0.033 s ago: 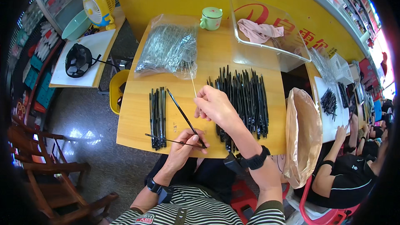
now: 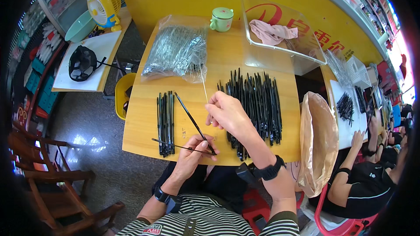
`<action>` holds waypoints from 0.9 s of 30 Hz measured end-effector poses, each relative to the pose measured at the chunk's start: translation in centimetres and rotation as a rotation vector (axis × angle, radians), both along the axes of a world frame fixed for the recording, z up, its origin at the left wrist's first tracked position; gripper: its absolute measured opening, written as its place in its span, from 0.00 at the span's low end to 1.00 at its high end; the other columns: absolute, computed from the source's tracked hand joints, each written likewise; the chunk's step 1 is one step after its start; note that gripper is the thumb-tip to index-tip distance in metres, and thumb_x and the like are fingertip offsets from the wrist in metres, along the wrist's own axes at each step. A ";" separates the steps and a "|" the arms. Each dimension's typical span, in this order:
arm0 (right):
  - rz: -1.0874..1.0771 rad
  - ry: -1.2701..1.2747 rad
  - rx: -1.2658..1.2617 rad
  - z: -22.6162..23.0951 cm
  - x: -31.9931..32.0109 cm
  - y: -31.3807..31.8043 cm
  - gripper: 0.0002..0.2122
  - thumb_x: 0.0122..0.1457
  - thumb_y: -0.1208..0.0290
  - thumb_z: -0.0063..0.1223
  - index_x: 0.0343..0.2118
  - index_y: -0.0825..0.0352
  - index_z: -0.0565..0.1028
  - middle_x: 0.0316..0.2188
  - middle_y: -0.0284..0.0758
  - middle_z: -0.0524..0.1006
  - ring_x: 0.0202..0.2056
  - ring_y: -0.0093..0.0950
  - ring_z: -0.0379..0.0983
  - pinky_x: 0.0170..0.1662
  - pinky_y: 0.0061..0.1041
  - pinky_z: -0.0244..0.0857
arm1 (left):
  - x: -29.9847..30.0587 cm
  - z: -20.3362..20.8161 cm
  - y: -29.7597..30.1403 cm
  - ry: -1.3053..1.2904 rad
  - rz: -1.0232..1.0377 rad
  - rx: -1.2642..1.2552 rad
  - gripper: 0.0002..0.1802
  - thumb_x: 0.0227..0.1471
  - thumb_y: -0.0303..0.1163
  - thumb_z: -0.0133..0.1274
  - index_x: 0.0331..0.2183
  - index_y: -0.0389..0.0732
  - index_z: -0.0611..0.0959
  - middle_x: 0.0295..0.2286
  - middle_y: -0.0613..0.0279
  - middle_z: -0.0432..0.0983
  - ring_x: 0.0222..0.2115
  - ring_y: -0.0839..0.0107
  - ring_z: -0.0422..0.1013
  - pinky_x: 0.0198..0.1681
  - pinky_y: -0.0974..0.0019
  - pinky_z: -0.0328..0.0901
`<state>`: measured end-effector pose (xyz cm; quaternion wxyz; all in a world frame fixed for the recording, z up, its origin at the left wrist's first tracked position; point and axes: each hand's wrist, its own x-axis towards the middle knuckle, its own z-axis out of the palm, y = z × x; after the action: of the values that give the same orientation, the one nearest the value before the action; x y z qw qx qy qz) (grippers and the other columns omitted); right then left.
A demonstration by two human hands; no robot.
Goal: Inserting thin white wires into the heads of black zip ties.
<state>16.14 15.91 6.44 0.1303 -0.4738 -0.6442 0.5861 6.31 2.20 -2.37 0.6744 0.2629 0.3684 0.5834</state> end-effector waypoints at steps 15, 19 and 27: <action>-0.337 0.571 -0.008 -3.4 4.5 -9.6 0.04 0.58 0.74 0.48 0.33 0.69 0.69 0.27 0.31 0.73 0.26 0.15 0.68 0.26 0.12 0.62 | 0.0 2.6 -2.5 0.329 0.065 0.016 0.21 0.54 0.22 0.44 0.51 0.35 0.67 0.33 0.64 0.68 0.35 0.77 0.67 0.38 0.75 0.65; -0.373 0.615 -0.076 -4.3 4.8 -10.8 0.04 0.57 0.74 0.48 0.33 0.69 0.69 0.26 0.31 0.73 0.25 0.14 0.68 0.25 0.11 0.61 | 0.3 3.3 -3.2 0.270 0.039 0.001 0.22 0.53 0.21 0.45 0.52 0.36 0.67 0.34 0.63 0.67 0.35 0.77 0.66 0.38 0.74 0.66; -0.414 0.599 -0.164 -4.3 5.7 -11.7 0.05 0.58 0.73 0.48 0.32 0.68 0.69 0.26 0.31 0.73 0.22 0.13 0.66 0.21 0.10 0.60 | 0.9 3.5 -3.6 0.215 -0.015 0.031 0.25 0.52 0.19 0.45 0.53 0.37 0.65 0.34 0.64 0.67 0.36 0.78 0.65 0.38 0.73 0.67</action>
<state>21.85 4.18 2.15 0.3905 -0.4104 -0.4190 0.7096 7.16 -1.40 1.14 0.6311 0.3369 0.4277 0.5525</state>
